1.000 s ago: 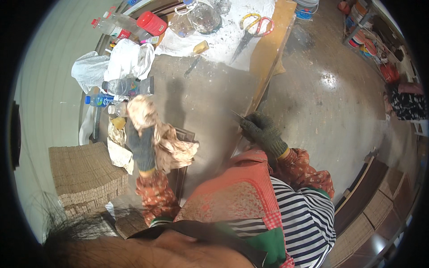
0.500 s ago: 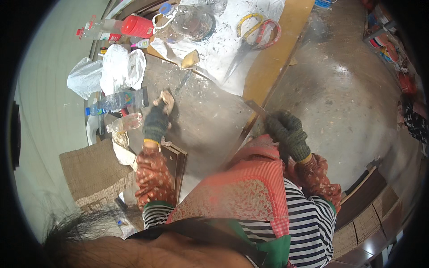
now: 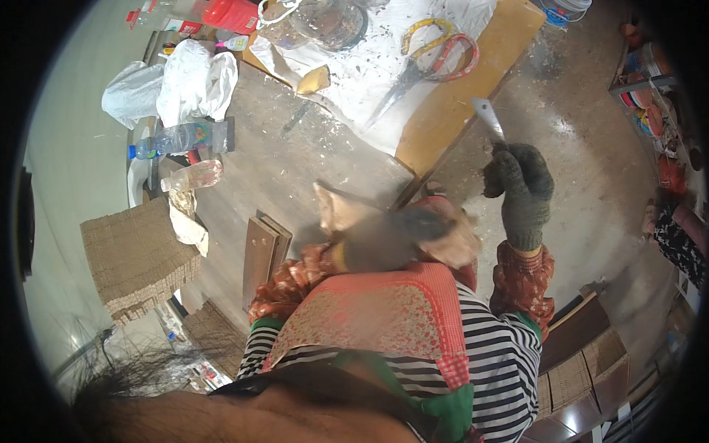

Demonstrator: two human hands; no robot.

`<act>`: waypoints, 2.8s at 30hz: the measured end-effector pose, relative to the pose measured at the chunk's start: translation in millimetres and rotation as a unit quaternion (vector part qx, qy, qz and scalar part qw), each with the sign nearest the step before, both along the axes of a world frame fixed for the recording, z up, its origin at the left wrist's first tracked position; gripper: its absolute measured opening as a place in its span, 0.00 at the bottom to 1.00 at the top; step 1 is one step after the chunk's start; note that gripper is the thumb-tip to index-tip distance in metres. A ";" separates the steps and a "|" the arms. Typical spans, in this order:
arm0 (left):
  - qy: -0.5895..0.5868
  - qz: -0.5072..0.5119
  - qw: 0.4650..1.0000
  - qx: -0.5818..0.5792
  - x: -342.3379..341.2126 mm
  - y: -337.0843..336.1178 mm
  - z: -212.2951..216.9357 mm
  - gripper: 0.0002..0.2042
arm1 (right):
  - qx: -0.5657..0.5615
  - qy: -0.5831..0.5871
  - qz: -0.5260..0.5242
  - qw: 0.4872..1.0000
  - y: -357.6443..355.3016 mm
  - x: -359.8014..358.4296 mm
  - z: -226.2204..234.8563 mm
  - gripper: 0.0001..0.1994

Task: The person wipes a dark brown wooden part with a cloth, repeatedly turning it over to clean all sides. The person also uses a small yellow sponge to wipe the edges and surfaces of the part. The cleaned part is placed on a workbench among other similar wooden pieces.

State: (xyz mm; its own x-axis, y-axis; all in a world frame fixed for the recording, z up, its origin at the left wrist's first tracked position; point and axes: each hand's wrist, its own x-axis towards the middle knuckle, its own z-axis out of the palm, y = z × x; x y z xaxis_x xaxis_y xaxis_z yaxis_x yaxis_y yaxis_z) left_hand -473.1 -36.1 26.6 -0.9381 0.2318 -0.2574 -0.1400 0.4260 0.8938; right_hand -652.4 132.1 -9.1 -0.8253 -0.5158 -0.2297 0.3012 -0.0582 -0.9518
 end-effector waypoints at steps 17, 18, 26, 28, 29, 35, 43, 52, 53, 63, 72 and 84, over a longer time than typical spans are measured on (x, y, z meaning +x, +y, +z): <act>0.082 0.494 0.688 0.525 109.7 -2.1 -27.8 0.28 | 0.055 0.237 0.322 0.915 -97.4 30.6 -2.1 0.06; 0.084 0.532 0.635 0.554 128.0 1.2 -27.3 0.28 | 0.034 0.294 0.349 0.889 -110.1 34.3 -4.5 0.06; 0.013 0.924 0.381 -0.042 306.5 131.2 -35.0 0.26 | 0.044 0.683 0.369 0.629 -206.3 82.2 4.0 0.12; 0.028 0.973 0.227 -0.012 346.9 169.0 -32.2 0.25 | 0.091 0.705 0.405 0.575 -222.1 101.8 14.2 0.23; 0.021 0.988 0.150 0.009 362.2 182.8 -30.0 0.25 | 0.052 0.724 0.403 0.557 -226.5 112.7 19.8 0.25; 0.141 0.956 0.216 -0.136 358.6 157.9 -8.1 0.24 | -0.018 0.792 0.427 0.436 -236.2 212.4 27.9 0.36; 0.084 0.656 0.551 -0.509 349.6 76.3 0.2 0.32 | 0.010 0.818 0.254 0.516 -296.1 208.5 50.0 0.22; 0.121 0.918 0.257 -0.277 501.3 128.7 -17.9 0.17 | 0.071 0.805 0.236 0.540 -363.9 200.8 45.1 0.20; 0.144 0.907 0.255 -0.304 512.5 131.1 -23.9 0.18 | 0.047 0.622 0.333 0.707 -368.2 189.7 47.0 0.20; 0.202 0.917 0.291 -0.186 567.7 115.0 -83.8 0.23 | 0.186 0.513 0.368 0.753 -320.0 137.3 32.2 0.17; 0.151 0.866 0.347 -0.326 542.1 87.7 -64.2 0.21 | 0.214 0.542 0.341 0.738 -281.0 159.0 43.0 0.32; 0.225 0.647 0.481 -0.548 363.1 10.5 -10.2 0.22 | -0.008 0.662 0.591 0.462 -277.0 335.0 5.5 0.17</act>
State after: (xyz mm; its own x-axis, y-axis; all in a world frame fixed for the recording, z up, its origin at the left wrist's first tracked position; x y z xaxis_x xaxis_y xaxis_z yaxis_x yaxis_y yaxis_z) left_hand -110.0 -25.6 16.4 -0.1324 -0.6634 0.7364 -0.8181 0.4927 0.2967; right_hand -317.5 -144.9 -3.6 0.6216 -0.7787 0.0848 -0.7129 -0.6073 -0.3506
